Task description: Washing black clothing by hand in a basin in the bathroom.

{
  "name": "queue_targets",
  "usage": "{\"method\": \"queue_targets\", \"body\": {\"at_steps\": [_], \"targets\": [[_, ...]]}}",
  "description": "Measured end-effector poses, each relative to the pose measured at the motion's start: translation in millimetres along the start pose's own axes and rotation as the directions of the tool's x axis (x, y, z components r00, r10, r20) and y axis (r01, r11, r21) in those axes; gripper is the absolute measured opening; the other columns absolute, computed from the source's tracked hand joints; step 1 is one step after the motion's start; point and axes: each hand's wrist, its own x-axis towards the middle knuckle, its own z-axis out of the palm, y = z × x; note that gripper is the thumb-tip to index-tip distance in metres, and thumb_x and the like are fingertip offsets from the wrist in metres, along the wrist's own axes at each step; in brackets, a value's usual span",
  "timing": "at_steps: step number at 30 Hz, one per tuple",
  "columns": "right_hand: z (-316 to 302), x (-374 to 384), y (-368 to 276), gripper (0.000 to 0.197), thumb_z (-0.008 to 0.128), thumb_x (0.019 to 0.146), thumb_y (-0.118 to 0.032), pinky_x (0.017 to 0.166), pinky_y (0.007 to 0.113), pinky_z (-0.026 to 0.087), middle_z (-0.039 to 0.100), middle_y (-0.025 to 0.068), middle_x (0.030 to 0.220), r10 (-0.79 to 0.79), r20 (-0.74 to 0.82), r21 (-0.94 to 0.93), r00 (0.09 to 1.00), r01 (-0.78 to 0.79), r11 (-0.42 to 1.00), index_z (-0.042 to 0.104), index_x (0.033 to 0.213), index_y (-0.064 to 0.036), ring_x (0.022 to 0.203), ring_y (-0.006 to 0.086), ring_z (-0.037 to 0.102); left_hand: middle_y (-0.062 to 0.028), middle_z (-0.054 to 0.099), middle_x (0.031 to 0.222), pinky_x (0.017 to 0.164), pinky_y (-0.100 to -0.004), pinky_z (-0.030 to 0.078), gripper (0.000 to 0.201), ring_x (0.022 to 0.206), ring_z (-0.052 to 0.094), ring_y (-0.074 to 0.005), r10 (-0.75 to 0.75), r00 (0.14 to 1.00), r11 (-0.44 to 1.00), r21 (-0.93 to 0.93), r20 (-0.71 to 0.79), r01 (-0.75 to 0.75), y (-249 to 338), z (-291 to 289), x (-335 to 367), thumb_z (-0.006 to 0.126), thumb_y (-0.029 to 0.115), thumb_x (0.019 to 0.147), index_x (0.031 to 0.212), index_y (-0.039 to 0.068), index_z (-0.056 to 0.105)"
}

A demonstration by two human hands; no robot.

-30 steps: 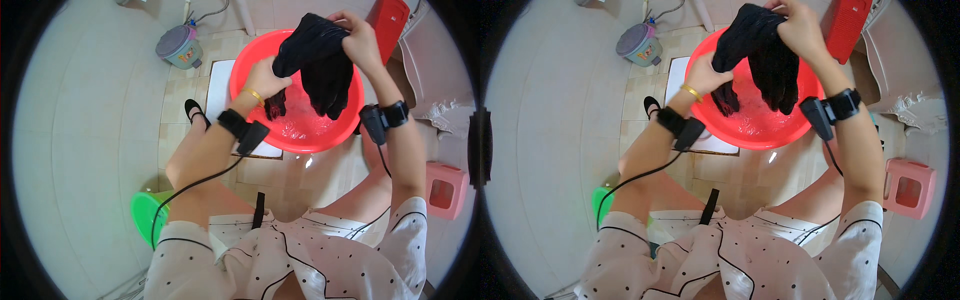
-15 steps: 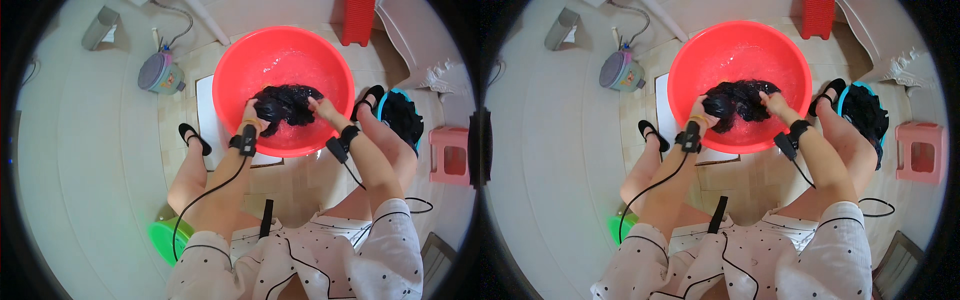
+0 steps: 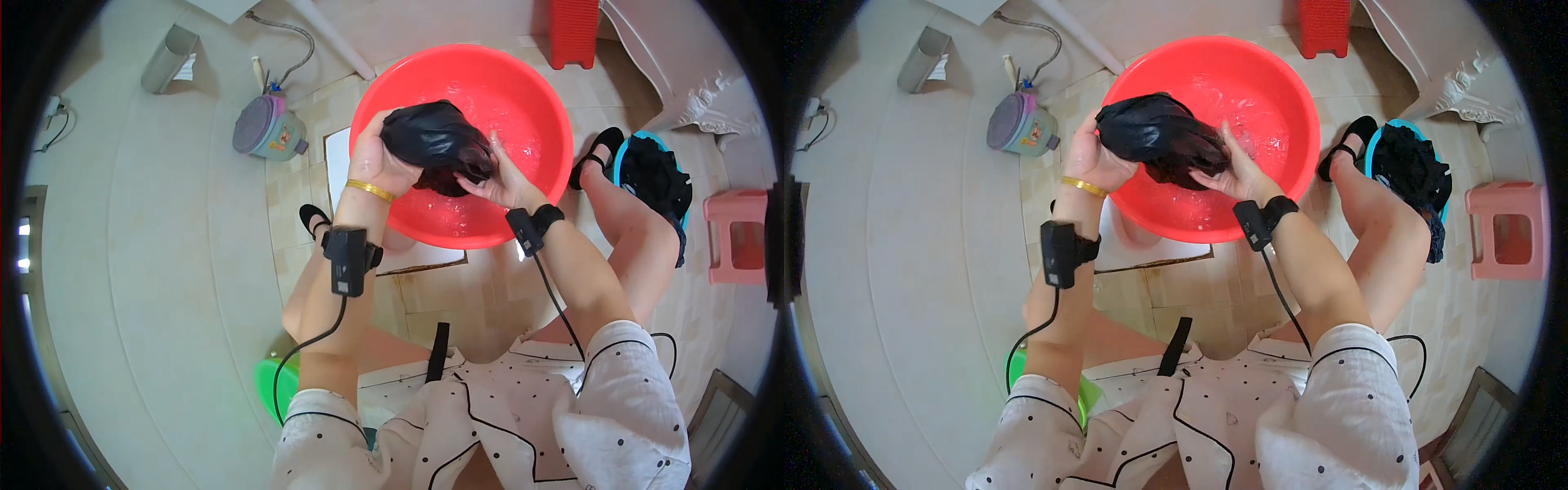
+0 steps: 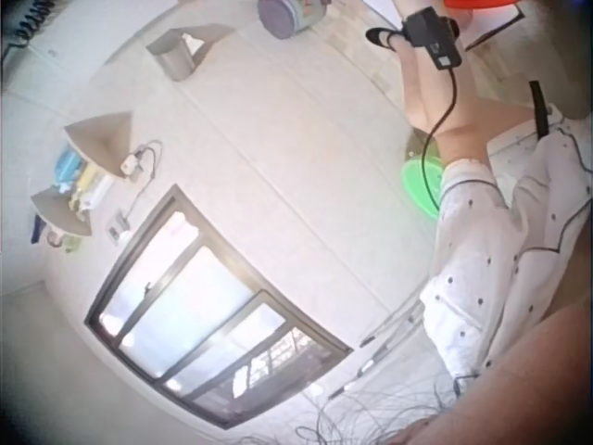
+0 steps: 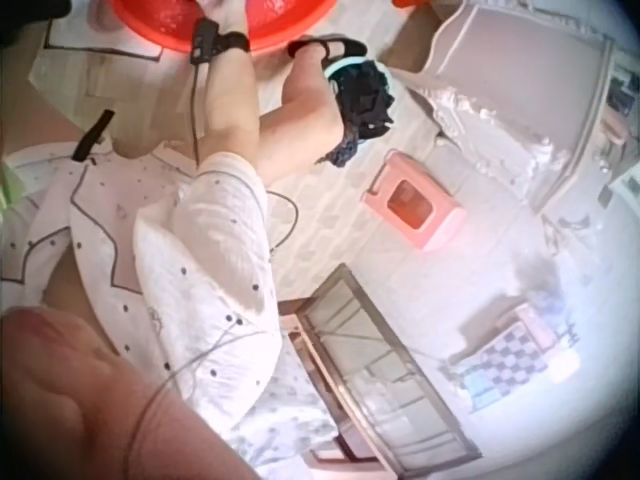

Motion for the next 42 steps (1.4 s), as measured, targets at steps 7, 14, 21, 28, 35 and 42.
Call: {"method": "queue_targets", "body": {"at_steps": [7, 14, 21, 28, 35, 42], "targets": [[-42, 15, 11, 0.034, 0.067, 0.083, -0.027, 0.063, 0.029, 0.049, 0.062, 0.0054, 0.088, -0.452, -0.360, -0.655, 0.817, 0.124, 0.745, 0.055, 0.105, -0.0043, 0.075, 0.0151, 0.059, -0.0264, 0.035, 0.136, 0.100, -0.0612, 0.030, 0.065, 0.125, 0.037, -0.0378, -0.114, 0.894, 0.989, -0.134, -0.434, 0.061, -18, -114, -7, 0.054, 0.042, 0.086, 0.128, -0.005, 0.038], [-60, 20, 92, 0.034, 0.072, 0.074, -0.029, 0.081, 0.037, 0.047, 0.058, 0.0123, 0.104, -0.570, 0.212, -0.976, 0.794, 0.199, -0.087, 0.060, 0.099, -0.0089, 0.091, 0.0298, 0.059, -0.0250, 0.035, 0.134, 0.100, -0.0638, 0.026, 0.070, 0.126, 0.033, -0.0405, -0.323, 0.782, 0.931, -0.329, -0.533, 0.160, -126, -140, 19, 0.053, 0.054, 0.084, 0.130, 0.003, 0.038], [54, -56, 106, 0.034, 0.067, 0.079, -0.035, 0.072, 0.042, 0.047, 0.061, 0.0171, 0.091, -0.392, 0.128, -0.989, 0.911, 0.148, 0.020, 0.058, 0.098, -0.0083, 0.089, 0.0344, 0.060, -0.0078, 0.061, 0.097, 0.081, -0.0414, 0.050, 0.035, 0.089, 0.060, -0.0272, -0.216, 0.965, 0.943, -0.287, -0.145, 0.168, -124, -177, 12, 0.055, 0.043, 0.085, 0.100, 0.012, 0.058], [56, -19, 93, 0.037, 0.061, 0.081, -0.039, 0.063, 0.043, 0.051, 0.064, 0.0191, 0.076, -0.545, 0.249, -0.936, 0.800, 0.055, -0.347, 0.061, 0.086, -0.0025, 0.072, 0.0369, 0.063, -0.0129, 0.061, 0.106, 0.086, -0.0435, 0.048, 0.031, 0.097, 0.059, -0.0275, -0.063, 0.989, 0.976, -0.217, -0.131, 0.033, -150, -196, 22, 0.045, 0.034, 0.092, 0.106, 0.009, 0.057], [-6, 2, 50, 0.063, 0.063, 0.076, -0.055, 0.085, 0.037, 0.048, 0.062, 0.0226, 0.102, -0.406, -0.019, -0.979, 0.914, -0.100, -0.180, 0.061, 0.111, -0.0026, 0.098, 0.0340, 0.060, -0.0055, 0.060, 0.107, 0.085, -0.0376, 0.045, 0.033, 0.097, 0.057, -0.0202, -0.097, 0.950, 0.959, -0.283, -0.296, 0.010, -133, -137, 9, 0.039, 0.034, 0.096, 0.111, 0.009, 0.055], [-22, 2, 96, 0.053, 0.074, 0.073, -0.038, 0.084, 0.035, 0.046, 0.059, 0.0173, 0.108, -0.493, -0.097, -0.830, 0.865, 0.203, 0.519, 0.058, 0.106, 0.0001, 0.100, 0.0261, 0.058, -0.0103, 0.056, 0.118, 0.098, -0.0423, 0.038, 0.063, 0.113, 0.049, -0.0244, -0.117, 0.944, 0.971, -0.233, -0.310, 0.043, -144, -130, 9, 0.033, 0.059, 0.091, 0.118, 0.005, 0.050]]}}
